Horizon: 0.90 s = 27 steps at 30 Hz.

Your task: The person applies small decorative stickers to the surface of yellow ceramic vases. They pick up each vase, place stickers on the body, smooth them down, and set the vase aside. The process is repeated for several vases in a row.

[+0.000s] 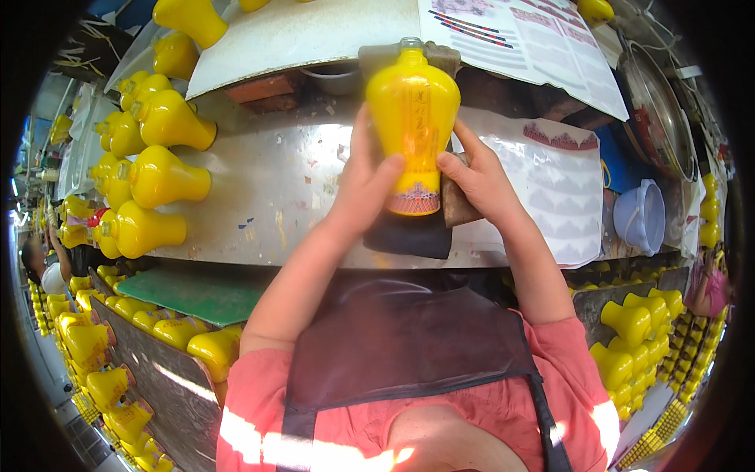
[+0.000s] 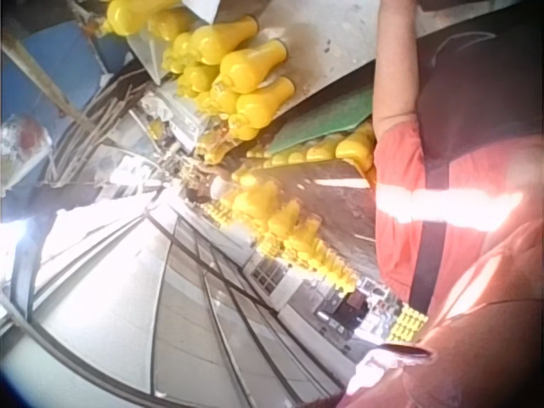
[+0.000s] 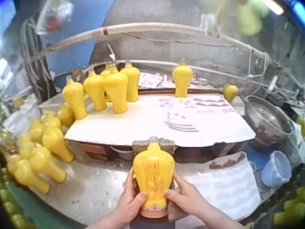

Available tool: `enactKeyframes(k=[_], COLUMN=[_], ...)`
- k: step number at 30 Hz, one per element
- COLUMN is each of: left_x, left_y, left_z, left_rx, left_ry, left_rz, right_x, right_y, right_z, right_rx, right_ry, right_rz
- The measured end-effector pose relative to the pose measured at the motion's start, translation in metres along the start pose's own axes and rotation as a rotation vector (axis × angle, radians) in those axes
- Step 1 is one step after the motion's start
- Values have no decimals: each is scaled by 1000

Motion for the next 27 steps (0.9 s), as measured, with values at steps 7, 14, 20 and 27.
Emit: enactKeyframes(k=[7, 14, 20, 27], left_x=[13, 37, 35, 32], left_y=[-66, -83, -85, -78], left_z=[6, -11, -13, -14], left_rx=[686, 1000, 996, 946], left_ry=[-181, -134, -164, -172], left_rz=[-366, -334, -343, -294], right_x=[2, 26, 29, 36], right_y=[43, 72, 74, 97], right_z=[19, 19, 22, 27], right_rx=[-227, -448, -229, -641], right_ry=[-153, -211, -151, -118], right_rz=[17, 109, 225, -12])
Point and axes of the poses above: each hand's wrist, its own x-axis towards the middle knuckle, its own z-axis out of the back of the hand, y = z × x, the point moved 8 cm from there along x, towards the middle knuckle, and after that the axes turned 10 degrees about y, right-handed, at the moved point
